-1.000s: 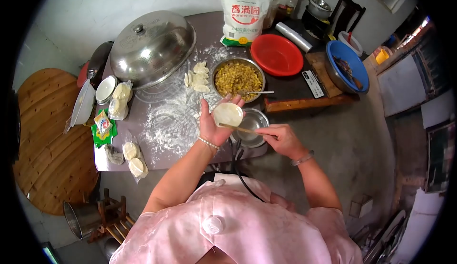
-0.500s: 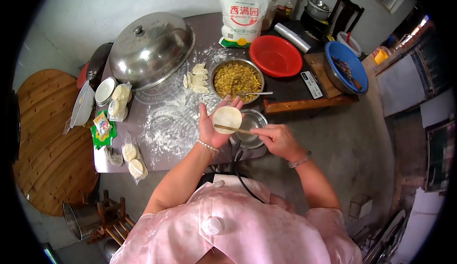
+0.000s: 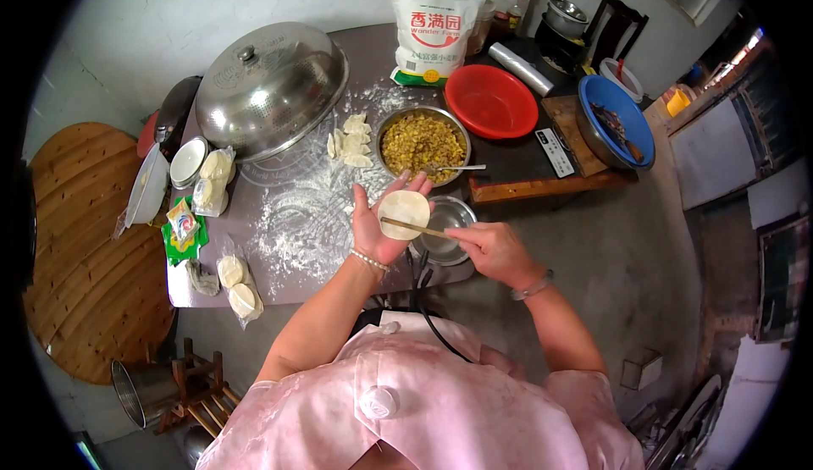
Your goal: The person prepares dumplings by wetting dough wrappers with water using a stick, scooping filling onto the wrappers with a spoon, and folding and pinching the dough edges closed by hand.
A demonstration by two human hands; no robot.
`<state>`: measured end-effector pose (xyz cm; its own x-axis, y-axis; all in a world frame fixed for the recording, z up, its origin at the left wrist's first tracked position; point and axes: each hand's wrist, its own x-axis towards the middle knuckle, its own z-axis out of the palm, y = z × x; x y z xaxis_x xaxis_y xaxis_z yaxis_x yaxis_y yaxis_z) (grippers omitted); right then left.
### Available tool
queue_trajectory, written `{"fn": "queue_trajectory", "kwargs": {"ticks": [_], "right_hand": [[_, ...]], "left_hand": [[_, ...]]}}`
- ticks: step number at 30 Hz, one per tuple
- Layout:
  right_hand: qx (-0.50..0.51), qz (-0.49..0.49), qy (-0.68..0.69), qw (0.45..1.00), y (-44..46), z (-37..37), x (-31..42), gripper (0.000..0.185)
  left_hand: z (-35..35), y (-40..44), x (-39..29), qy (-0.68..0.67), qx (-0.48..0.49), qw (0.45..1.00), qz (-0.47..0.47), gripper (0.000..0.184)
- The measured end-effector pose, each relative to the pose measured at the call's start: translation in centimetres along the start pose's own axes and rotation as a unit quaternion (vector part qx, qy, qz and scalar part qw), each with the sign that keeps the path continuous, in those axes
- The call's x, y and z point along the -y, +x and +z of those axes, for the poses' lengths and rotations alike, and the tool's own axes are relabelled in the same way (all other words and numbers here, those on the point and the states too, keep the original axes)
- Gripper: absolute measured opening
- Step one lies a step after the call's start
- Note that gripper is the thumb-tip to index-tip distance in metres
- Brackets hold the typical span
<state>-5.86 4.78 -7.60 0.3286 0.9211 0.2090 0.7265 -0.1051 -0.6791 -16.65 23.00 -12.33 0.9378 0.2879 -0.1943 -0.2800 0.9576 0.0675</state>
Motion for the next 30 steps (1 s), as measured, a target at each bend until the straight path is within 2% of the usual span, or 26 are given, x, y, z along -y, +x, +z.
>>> {"fn": "queue_trajectory", "kwargs": {"ticks": [5,9,18,23,26,30], "right_hand": [[0.038,0.008,-0.016,0.999,0.0,-0.5,-0.1,0.025],[0.008,0.006,0.000,1.000,0.1,-0.8,0.2,0.025],[0.030,-0.004,-0.003,1.000,0.1,-0.2,1.1,0.024],[0.047,0.026,0.013,0.998,0.4,-0.5,1.3,0.024],[0.052,-0.026,-0.011,0.998,0.6,-0.6,1.1,0.024],[0.003,0.039,0.041,0.998,0.9,-1.4,1.1,0.022]], "left_hand": [[-0.6,0.0,0.0,0.007,0.007,1.000,-0.005,0.087],[-0.5,-0.2,-0.2,0.001,0.005,1.000,-0.002,0.088],[-0.2,0.4,-0.6,0.011,0.003,0.996,0.094,0.087],[0.1,0.3,-0.8,0.004,0.016,0.996,0.087,0.087],[0.2,0.1,-0.8,0.006,0.012,0.997,0.080,0.088],[-0.2,0.0,-0.8,-0.021,0.011,0.998,0.056,0.090]]}}
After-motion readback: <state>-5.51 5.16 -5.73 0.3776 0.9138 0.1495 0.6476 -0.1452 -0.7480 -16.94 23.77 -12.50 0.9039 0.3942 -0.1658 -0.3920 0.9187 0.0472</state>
